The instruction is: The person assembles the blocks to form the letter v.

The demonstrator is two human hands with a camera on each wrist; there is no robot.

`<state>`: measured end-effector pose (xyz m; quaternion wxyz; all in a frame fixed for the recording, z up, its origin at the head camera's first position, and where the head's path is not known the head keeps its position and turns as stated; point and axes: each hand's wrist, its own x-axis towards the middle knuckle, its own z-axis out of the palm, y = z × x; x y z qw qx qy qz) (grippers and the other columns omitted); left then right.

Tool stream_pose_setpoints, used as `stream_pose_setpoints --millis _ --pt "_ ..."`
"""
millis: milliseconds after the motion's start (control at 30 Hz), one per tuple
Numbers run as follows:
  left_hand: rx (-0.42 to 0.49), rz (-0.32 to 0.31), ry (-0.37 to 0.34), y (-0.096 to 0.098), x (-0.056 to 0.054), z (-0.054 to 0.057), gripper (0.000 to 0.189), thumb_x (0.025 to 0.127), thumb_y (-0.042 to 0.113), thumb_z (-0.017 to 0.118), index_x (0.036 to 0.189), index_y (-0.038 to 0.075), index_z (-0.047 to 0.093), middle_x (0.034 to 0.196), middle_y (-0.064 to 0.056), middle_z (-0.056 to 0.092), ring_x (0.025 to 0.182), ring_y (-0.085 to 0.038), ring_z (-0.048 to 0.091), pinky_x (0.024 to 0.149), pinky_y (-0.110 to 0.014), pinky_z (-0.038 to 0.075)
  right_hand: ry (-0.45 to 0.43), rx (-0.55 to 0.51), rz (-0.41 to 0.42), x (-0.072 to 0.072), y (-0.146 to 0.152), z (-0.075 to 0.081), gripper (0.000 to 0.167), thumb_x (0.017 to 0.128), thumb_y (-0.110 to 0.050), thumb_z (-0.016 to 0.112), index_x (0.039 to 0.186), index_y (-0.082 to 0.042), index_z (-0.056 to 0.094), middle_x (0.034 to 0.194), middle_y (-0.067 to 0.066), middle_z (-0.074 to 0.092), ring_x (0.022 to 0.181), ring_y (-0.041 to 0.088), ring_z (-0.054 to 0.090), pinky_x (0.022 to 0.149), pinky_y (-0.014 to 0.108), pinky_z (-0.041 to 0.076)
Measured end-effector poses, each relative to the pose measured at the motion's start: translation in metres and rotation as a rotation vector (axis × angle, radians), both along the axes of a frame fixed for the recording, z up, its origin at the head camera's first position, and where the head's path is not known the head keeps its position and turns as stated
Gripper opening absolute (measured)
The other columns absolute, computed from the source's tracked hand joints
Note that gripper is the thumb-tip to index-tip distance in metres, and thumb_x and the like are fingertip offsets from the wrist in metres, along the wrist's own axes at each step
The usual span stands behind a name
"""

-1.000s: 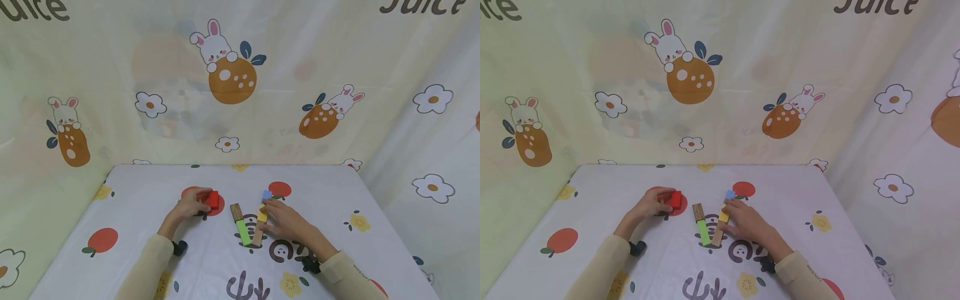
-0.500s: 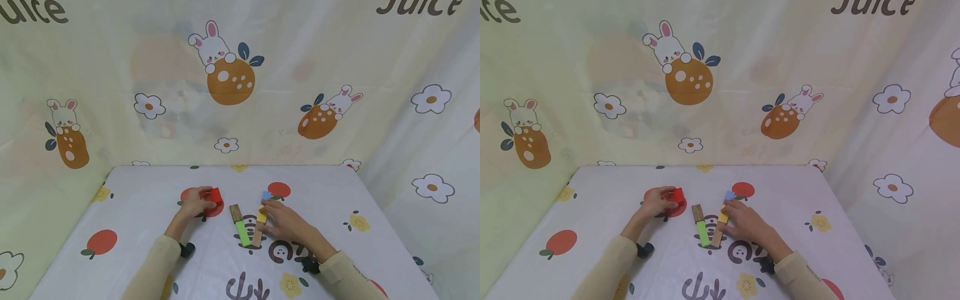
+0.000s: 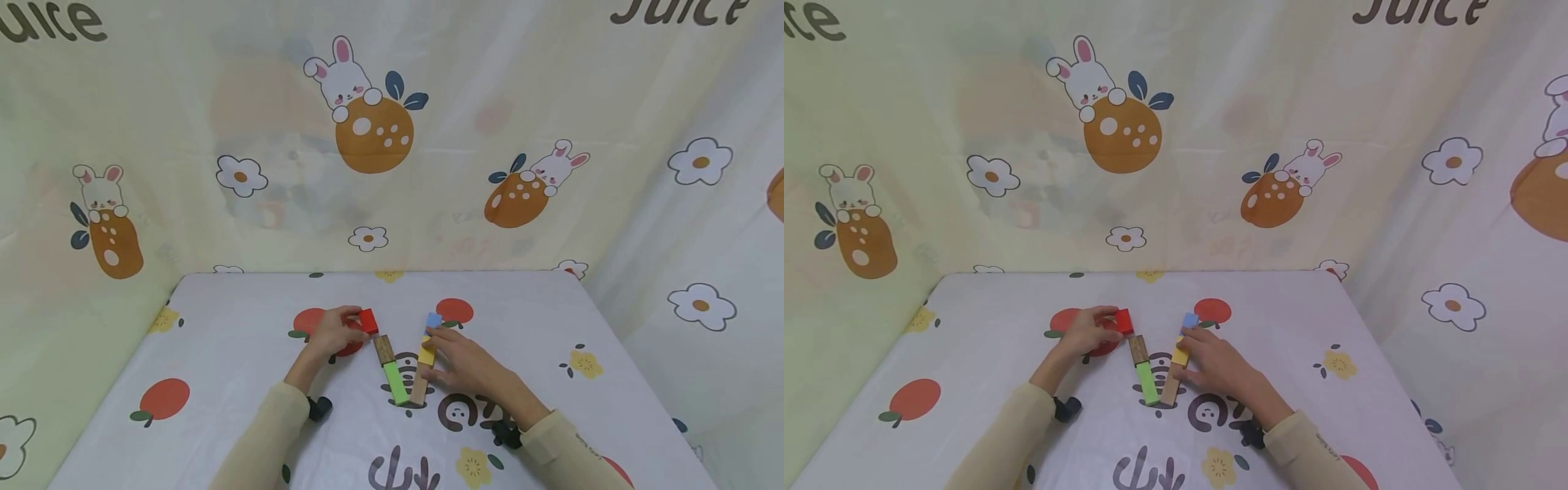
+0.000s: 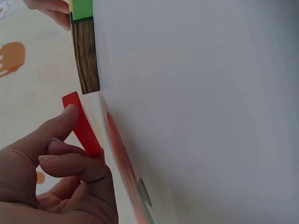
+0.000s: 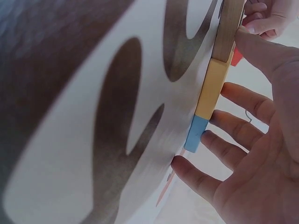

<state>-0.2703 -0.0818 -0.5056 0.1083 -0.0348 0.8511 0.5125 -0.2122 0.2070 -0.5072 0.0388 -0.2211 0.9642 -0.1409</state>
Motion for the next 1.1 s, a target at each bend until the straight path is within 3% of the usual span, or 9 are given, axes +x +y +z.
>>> stream_pose_setpoints --millis 433,800,1100 --pt "-0.029 -0.020 -0.009 0.011 -0.002 0.001 0.060 0.088 0.016 0.085 0.145 0.018 0.066 0.149 -0.010 0.062 0.129 -0.029 0.052 0.102 -0.045 0.057 0.015 0.004 0.004 0.000 0.000 0.000 0.060 0.092 -0.054 0.078 0.138 -0.016 0.069 0.163 0.010 0.052 0.153 0.034 0.048 0.119 0.055 0.048" --pt "-0.011 -0.039 -0.006 0.013 -0.003 -0.001 0.061 0.088 0.013 0.084 0.146 0.016 0.064 0.153 -0.012 0.060 0.138 -0.033 0.050 0.111 -0.054 0.054 0.018 0.004 0.011 0.001 0.000 0.000 0.058 0.092 -0.054 0.078 0.137 -0.017 0.069 0.163 0.009 0.052 0.153 0.033 0.048 0.118 0.055 0.049" --pt "-0.012 -0.052 -0.006 0.012 -0.003 -0.003 0.061 0.089 0.012 0.082 0.146 0.014 0.064 0.153 -0.013 0.059 0.138 -0.033 0.049 0.113 -0.054 0.052 0.010 -0.005 0.006 0.002 0.000 0.001 0.058 0.092 -0.051 0.079 0.138 -0.017 0.069 0.164 0.009 0.052 0.154 0.033 0.047 0.119 0.055 0.047"
